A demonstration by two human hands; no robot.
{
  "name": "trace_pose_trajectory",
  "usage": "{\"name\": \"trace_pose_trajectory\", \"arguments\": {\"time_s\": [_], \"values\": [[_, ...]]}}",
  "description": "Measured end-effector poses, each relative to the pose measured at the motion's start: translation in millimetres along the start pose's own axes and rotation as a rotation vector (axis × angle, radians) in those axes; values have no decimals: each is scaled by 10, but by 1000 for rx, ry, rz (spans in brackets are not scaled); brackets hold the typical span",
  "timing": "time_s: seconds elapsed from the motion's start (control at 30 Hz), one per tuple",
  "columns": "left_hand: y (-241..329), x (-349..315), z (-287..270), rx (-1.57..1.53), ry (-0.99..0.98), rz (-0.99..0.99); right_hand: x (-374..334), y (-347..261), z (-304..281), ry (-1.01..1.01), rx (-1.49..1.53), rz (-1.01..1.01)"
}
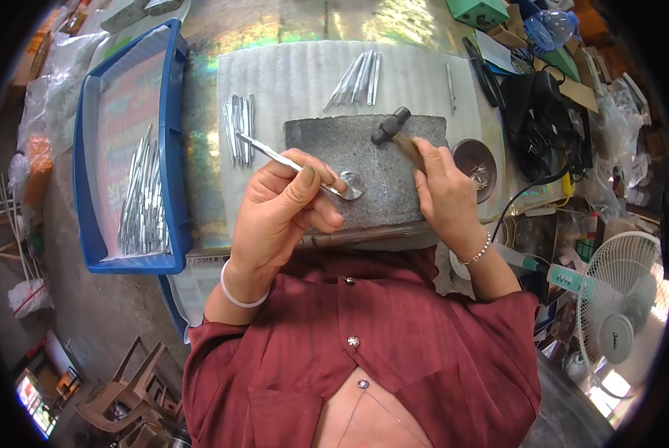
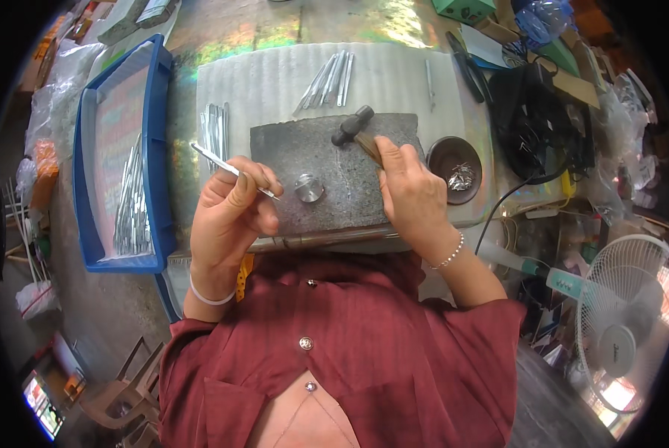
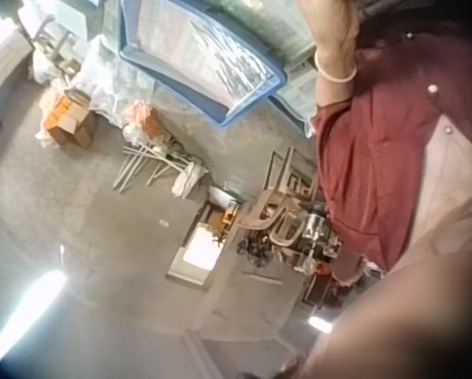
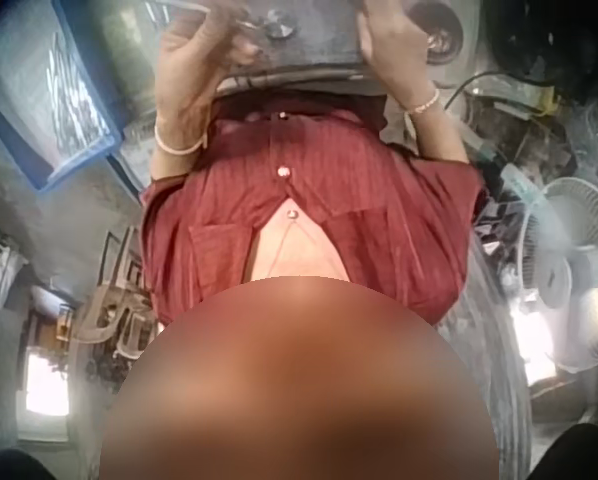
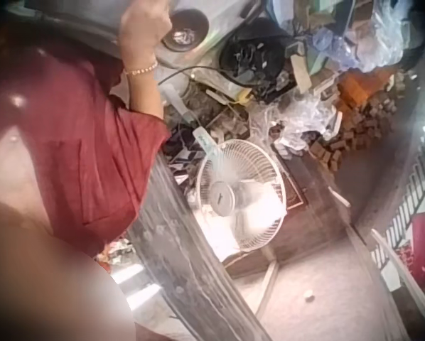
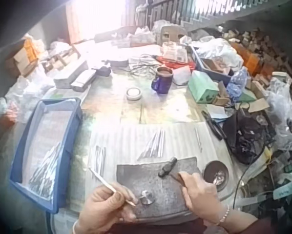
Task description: The person is stamping markings onto metal strips using a hammer and a steel punch.
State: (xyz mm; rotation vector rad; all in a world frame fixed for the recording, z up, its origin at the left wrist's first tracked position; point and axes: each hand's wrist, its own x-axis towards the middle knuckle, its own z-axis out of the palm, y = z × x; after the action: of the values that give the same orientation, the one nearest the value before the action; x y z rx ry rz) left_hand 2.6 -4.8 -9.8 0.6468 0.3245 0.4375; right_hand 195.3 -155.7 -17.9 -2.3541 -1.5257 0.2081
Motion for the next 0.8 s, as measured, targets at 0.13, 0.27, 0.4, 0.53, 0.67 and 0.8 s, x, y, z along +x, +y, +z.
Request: {"name": "trace_pose_trajectory", "arguments": {"time_s": [0.13,0.27,0.4,0.53,0.67,0.8], "values": [[0,40,14,25,22,-1,37,37,11,83,-52,-128],[17,54,77,217,101,-2,268,275,-177,84,104,-89],[76,-9,176,491,138,34,870,1054,-172,219,122,127],[86,-95,160,530,98,57,1367,1603,105,200,-46,239],[102,-168,198,634,130,140,1580,1646,237,50,-108,282],[126,-176,223,669,139,133,1420,1550,71,136,-34,185]]}}
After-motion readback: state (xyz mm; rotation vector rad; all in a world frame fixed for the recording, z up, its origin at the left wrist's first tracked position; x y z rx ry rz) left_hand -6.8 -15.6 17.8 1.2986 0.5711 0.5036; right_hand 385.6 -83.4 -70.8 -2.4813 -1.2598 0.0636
